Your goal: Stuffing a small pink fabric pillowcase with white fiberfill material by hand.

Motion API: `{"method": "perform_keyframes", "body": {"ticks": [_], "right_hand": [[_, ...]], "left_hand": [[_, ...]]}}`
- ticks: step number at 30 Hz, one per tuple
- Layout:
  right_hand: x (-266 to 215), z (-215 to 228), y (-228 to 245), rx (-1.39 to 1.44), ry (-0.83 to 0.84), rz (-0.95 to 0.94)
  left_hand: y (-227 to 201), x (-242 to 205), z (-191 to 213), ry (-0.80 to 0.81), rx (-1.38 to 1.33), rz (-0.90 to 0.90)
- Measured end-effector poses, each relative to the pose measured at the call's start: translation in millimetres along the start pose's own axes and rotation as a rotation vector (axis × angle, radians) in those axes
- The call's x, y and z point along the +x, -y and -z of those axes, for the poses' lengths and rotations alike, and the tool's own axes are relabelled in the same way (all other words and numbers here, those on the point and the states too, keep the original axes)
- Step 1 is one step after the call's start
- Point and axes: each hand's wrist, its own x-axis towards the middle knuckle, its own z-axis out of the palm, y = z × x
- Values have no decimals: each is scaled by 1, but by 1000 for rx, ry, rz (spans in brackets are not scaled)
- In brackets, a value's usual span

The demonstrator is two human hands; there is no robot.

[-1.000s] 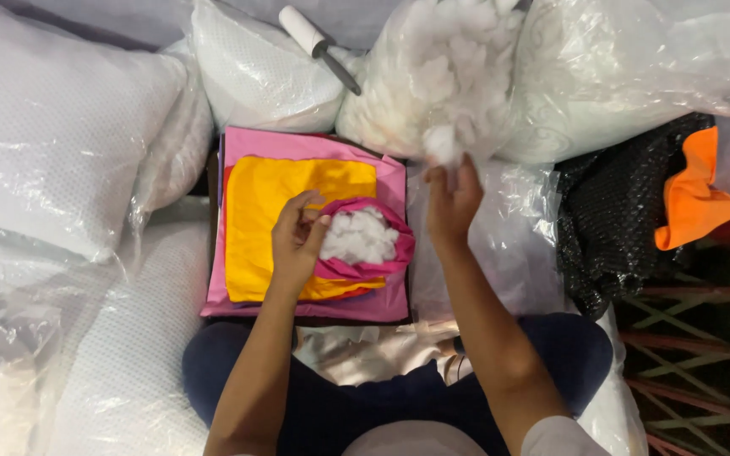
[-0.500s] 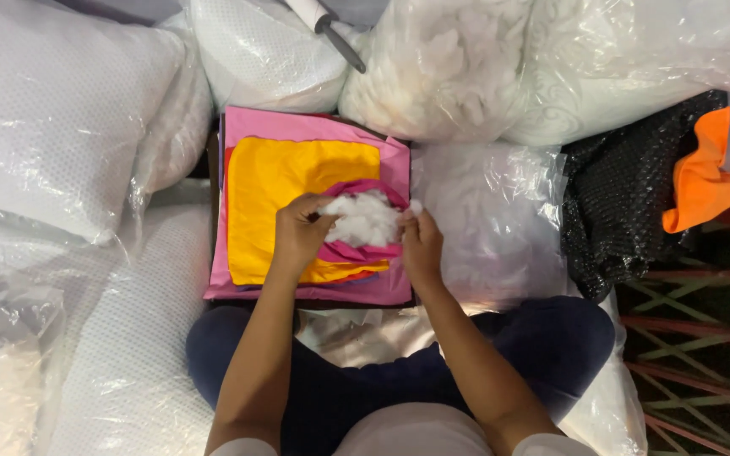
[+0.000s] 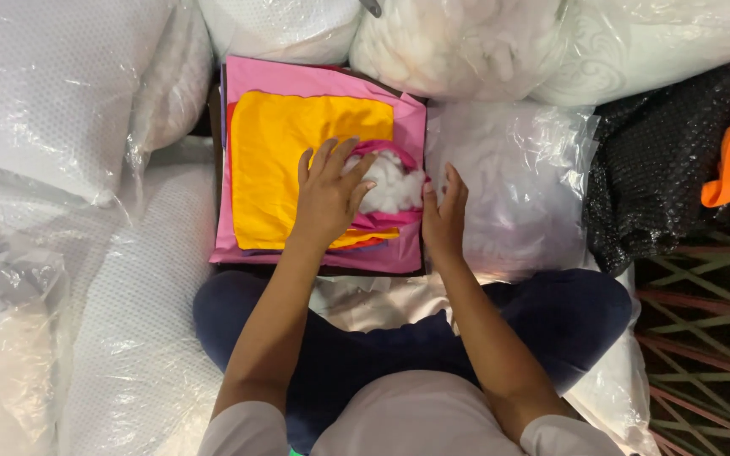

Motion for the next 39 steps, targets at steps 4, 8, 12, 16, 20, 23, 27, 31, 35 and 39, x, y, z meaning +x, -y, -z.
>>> {"method": "perform_keyframes", "body": {"ticks": [4, 8, 12, 16, 20, 23, 27, 31, 35, 39], "right_hand": [[19, -11, -45, -2, 36, -234], [18, -14, -51, -24, -6, -162], [18, -9, -49, 37, -71, -119], [8, -2, -29, 235, -130, -98], [3, -2, -26, 381, -129, -110], [-2, -4, -9, 373, -107, -92], [-5, -3, -2, 344, -131, -99], [2, -3, -15, 356, -159, -120], [6, -3, -30, 321, -203, -99], [5, -1, -22, 306, -216, -67]], "left_hand": [[-27, 2, 0, -29, 46, -38], [-43, -9, -11, 65, 1, -91], [-35, -23, -34, 294, 32, -93], [-27, -27, -41, 361, 100, -89], [-26, -28, -43, 368, 105, -91], [-21, -29, -49, 346, 76, -105], [-20, -28, -53, 214, -67, -173], [-17, -11, -21, 8, -255, -215], [3, -11, -4, -187, -38, 165], [40, -29, -29, 304, 32, 835]]}}
